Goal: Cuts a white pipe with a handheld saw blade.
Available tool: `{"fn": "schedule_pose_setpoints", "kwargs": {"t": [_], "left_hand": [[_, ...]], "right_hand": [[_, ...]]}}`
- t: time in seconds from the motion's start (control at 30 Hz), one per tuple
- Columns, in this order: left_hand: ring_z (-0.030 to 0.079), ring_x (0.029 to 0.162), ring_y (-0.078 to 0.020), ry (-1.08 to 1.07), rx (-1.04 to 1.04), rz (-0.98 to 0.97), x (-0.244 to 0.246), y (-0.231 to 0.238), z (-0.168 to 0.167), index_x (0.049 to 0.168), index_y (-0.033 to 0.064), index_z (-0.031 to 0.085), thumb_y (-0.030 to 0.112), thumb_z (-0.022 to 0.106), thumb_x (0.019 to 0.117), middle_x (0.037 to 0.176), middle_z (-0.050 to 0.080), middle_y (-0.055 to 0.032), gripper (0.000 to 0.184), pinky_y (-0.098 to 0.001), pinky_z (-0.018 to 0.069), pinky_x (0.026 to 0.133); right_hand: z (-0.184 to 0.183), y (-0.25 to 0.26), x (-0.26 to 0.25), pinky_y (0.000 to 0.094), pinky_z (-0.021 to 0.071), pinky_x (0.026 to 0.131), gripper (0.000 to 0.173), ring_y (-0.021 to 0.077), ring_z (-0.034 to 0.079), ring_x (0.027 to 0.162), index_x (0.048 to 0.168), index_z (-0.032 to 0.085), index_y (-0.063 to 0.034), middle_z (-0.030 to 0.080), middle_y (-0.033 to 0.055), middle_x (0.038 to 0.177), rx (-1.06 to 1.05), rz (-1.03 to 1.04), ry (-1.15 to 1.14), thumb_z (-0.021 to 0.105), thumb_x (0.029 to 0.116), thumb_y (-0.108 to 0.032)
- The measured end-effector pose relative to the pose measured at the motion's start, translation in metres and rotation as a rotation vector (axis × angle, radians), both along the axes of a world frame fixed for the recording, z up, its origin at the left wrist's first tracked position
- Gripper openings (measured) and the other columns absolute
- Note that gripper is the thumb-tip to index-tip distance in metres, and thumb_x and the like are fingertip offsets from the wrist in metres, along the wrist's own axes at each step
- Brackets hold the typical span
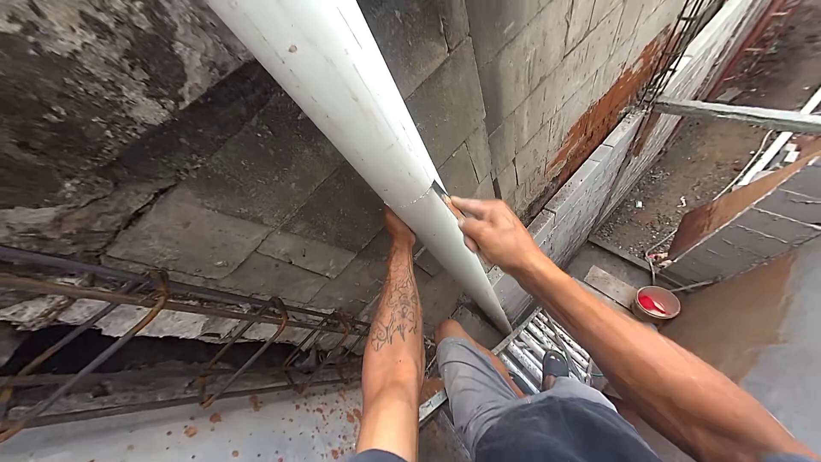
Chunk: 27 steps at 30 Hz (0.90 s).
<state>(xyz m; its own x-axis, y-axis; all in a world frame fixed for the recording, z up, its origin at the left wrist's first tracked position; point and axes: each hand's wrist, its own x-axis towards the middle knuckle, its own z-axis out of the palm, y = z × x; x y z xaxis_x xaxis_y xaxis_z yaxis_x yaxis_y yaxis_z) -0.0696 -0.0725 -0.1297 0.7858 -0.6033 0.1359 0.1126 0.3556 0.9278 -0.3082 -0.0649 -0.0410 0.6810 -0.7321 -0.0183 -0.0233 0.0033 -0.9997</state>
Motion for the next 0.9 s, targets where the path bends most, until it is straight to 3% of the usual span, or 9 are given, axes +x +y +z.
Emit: {"fn": "schedule_pose_setpoints", "kwargs": {"t": [0.13, 0.27, 0.33, 0.4, 0.47, 0.6, 0.73, 0.83, 0.9], "left_hand": [[0.064, 0.106, -0.0181, 0.015, 0.002, 0.021, 0.000, -0.001, -0.006, 0.133, 0.0086, 0.055, 0.039, 0.014, 0.1105, 0.117, 0.067, -0.0090, 0.056, -0.0421, 0.0544, 0.092], [0.066, 0.098, -0.0148, 0.020, -0.024, -0.003, -0.003, -0.001, -0.001, 0.125, 0.0101, 0.058, 0.038, 0.014, 0.1102, 0.107, 0.070, -0.0059, 0.054, -0.0393, 0.0566, 0.086], [0.066, 0.098, -0.0135, 0.024, -0.036, 0.006, -0.003, -0.001, 0.000, 0.125, 0.0103, 0.057, 0.038, 0.013, 0.1105, 0.106, 0.069, -0.0049, 0.054, -0.0376, 0.0566, 0.086], [0.066, 0.097, -0.0138, 0.020, -0.023, 0.025, -0.005, -0.001, -0.002, 0.124, 0.0093, 0.058, 0.037, 0.013, 0.1101, 0.105, 0.069, -0.0057, 0.054, -0.0382, 0.0564, 0.086], [0.067, 0.096, -0.0143, 0.026, -0.015, 0.033, -0.007, -0.001, -0.003, 0.123, 0.0099, 0.059, 0.038, 0.014, 0.1100, 0.104, 0.070, -0.0057, 0.054, -0.0390, 0.0570, 0.086], [0.066, 0.095, -0.0137, 0.039, -0.005, 0.070, -0.004, -0.005, 0.002, 0.123, 0.0096, 0.058, 0.035, 0.015, 0.1104, 0.104, 0.069, -0.0053, 0.051, -0.0378, 0.0565, 0.085], [0.066, 0.094, -0.0127, 0.079, -0.011, 0.058, -0.010, -0.001, 0.002, 0.120, 0.0111, 0.059, 0.037, 0.015, 0.1107, 0.101, 0.069, -0.0033, 0.052, -0.0372, 0.0570, 0.083], [0.068, 0.090, -0.0098, 0.070, -0.066, 0.050, -0.009, -0.002, 0.002, 0.116, 0.0130, 0.059, 0.035, 0.014, 0.1097, 0.096, 0.070, -0.0004, 0.051, -0.0343, 0.0579, 0.081], [0.067, 0.094, -0.0118, 0.051, -0.061, 0.035, -0.007, -0.001, -0.003, 0.121, 0.0110, 0.058, 0.036, 0.013, 0.1101, 0.100, 0.070, -0.0031, 0.053, -0.0365, 0.0572, 0.084]], "right_hand": [[-0.007, -0.003, 0.002, 0.0284, 0.0378, 0.043, 0.045, 0.0103, 0.041, 0.043, 0.149, 0.055, -0.0096, 0.055, 0.0029, 0.060, -0.016, -0.007, 0.006, 0.048, 0.1048, -0.010], [-0.005, 0.002, -0.005, 0.0267, 0.0367, 0.037, 0.049, 0.0105, 0.041, 0.039, 0.152, 0.051, -0.0120, 0.052, 0.0032, 0.056, 0.010, 0.013, -0.043, 0.047, 0.1041, -0.010], [-0.010, 0.006, -0.010, 0.0240, 0.0354, 0.038, 0.047, 0.0076, 0.041, 0.039, 0.150, 0.055, -0.0102, 0.054, 0.0015, 0.056, 0.030, -0.012, -0.058, 0.049, 0.1034, -0.008], [-0.008, -0.004, 0.003, 0.0275, 0.0368, 0.042, 0.047, 0.0099, 0.041, 0.042, 0.150, 0.054, -0.0092, 0.054, 0.0025, 0.059, -0.004, -0.010, -0.009, 0.049, 0.1034, -0.008], [-0.005, -0.007, 0.007, 0.0282, 0.0361, 0.038, 0.049, 0.0117, 0.040, 0.039, 0.153, 0.051, -0.0099, 0.052, 0.0037, 0.057, -0.011, 0.012, -0.020, 0.047, 0.1034, -0.010], [-0.010, -0.001, -0.012, 0.0224, 0.0352, 0.038, 0.047, 0.0058, 0.040, 0.039, 0.149, 0.054, -0.0077, 0.053, 0.0000, 0.055, 0.018, 0.005, -0.076, 0.049, 0.1027, -0.008], [-0.008, -0.008, 0.000, 0.0277, 0.0369, 0.037, 0.050, 0.0115, 0.041, 0.038, 0.154, 0.050, -0.0122, 0.051, 0.0037, 0.056, -0.013, 0.036, -0.050, 0.047, 0.1040, -0.012], [-0.014, 0.005, -0.019, 0.0227, 0.0350, 0.036, 0.050, 0.0055, 0.040, 0.038, 0.150, 0.053, -0.0072, 0.052, -0.0022, 0.054, 0.015, 0.012, -0.083, 0.048, 0.1007, -0.009], [-0.012, -0.001, -0.008, 0.0239, 0.0358, 0.039, 0.047, 0.0067, 0.040, 0.040, 0.151, 0.052, -0.0080, 0.052, -0.0002, 0.056, 0.040, 0.002, -0.060, 0.049, 0.1034, -0.009]]}}
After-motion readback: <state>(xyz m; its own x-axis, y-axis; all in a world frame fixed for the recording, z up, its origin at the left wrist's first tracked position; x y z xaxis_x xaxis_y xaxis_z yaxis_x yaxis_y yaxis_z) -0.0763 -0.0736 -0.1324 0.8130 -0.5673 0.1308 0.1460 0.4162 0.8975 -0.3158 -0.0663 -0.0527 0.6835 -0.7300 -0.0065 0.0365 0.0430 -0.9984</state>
